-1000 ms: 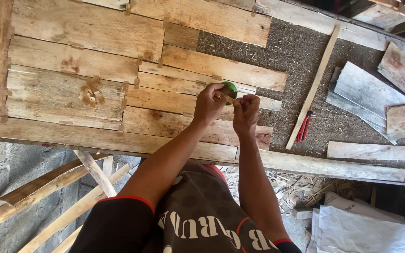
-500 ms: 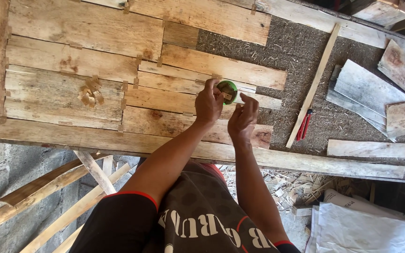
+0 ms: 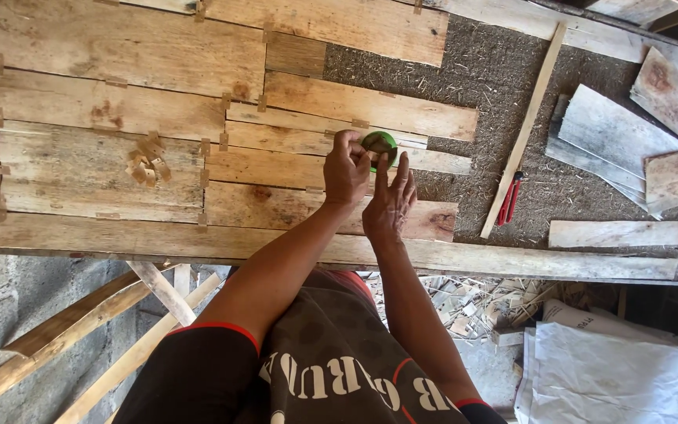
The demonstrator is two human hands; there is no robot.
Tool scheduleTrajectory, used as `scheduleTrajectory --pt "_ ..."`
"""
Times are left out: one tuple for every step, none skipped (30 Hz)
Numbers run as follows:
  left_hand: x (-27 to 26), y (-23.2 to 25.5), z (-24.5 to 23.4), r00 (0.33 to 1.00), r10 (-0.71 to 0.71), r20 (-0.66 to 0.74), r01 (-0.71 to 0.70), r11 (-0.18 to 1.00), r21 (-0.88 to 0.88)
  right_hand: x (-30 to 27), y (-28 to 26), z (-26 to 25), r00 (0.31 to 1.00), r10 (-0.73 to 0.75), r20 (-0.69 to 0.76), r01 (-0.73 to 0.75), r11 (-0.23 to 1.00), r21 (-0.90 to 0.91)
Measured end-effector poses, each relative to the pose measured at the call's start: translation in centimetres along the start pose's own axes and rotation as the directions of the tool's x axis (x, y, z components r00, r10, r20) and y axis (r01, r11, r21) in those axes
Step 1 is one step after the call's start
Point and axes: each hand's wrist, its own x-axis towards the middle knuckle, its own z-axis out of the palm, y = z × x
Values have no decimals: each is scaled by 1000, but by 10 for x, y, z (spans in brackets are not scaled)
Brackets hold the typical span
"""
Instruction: Apply glue or adhesive between thin wooden slats to assemble a panel.
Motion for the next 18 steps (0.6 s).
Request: scheduleTrajectory --pt "2 -3 -3 1000 -1 1 1 1000 -1 0 3 3 1000 1 1 -1 1000 -1" --pt "4 -7 -7 998 -55 6 55 995 -81 -1 5 6 999 39 14 -39 998 -45" --pt "6 -10 -10 994 -108 16 109 981 -161 -2 7 9 997 78 24 -75 993 -90" --pt "5 -13 -17 994 -107 13 108 981 -163 -1 5 5 997 75 24 -72 993 -91" --pt "5 -16 -24 989 -116 89 136 948 -286 0 2 2 996 87 -26 -89 993 -76" --pt "5 -19 -31 980 -115 163 172 899 -402 1 0 -1 992 99 -73 -103 993 -60" --pt "4 -20 -37 980 -116 159 172 898 -404 2 -11 -11 993 94 -72 -99 993 -61" --pt "1 -21 -44 970 -144 195 224 842 -490 2 -21 -21 985 -17 -172 27 998 54" --pt "-2 -23 -51 958 -167 233 274 775 -569 2 -32 -31 953 -115 -280 164 974 156" --pt "-3 -25 -58 959 -168 229 273 774 -572 7 -45 -33 953 -120 -279 168 974 155" --pt "-3 -28 -66 955 -191 226 291 747 -598 11 -59 -35 979 1 -204 72 933 352" --pt "-4 -31 -75 952 -214 221 306 720 -623 16 -75 -37 990 103 -101 -34 847 530" --pt "-2 -35 -82 953 -216 214 304 719 -625 19 -76 -24 990 97 -98 -30 847 531" --pt "0 -39 -90 952 -226 208 307 704 -640 22 -79 -10 988 153 -33 -97 762 641" --pt "1 -44 -99 951 -235 203 310 689 -655 24 -82 3 979 201 41 -166 659 734" --pt "3 -48 -107 952 -237 191 304 690 -657 28 -87 13 981 190 44 -161 658 735" --pt "5 -52 -114 958 -236 165 284 683 -673 32 -91 23 955 228 190 -279 471 837" --pt "7 -57 -121 962 -235 137 263 676 -689 36 -95 32 912 231 339 -394 262 881"
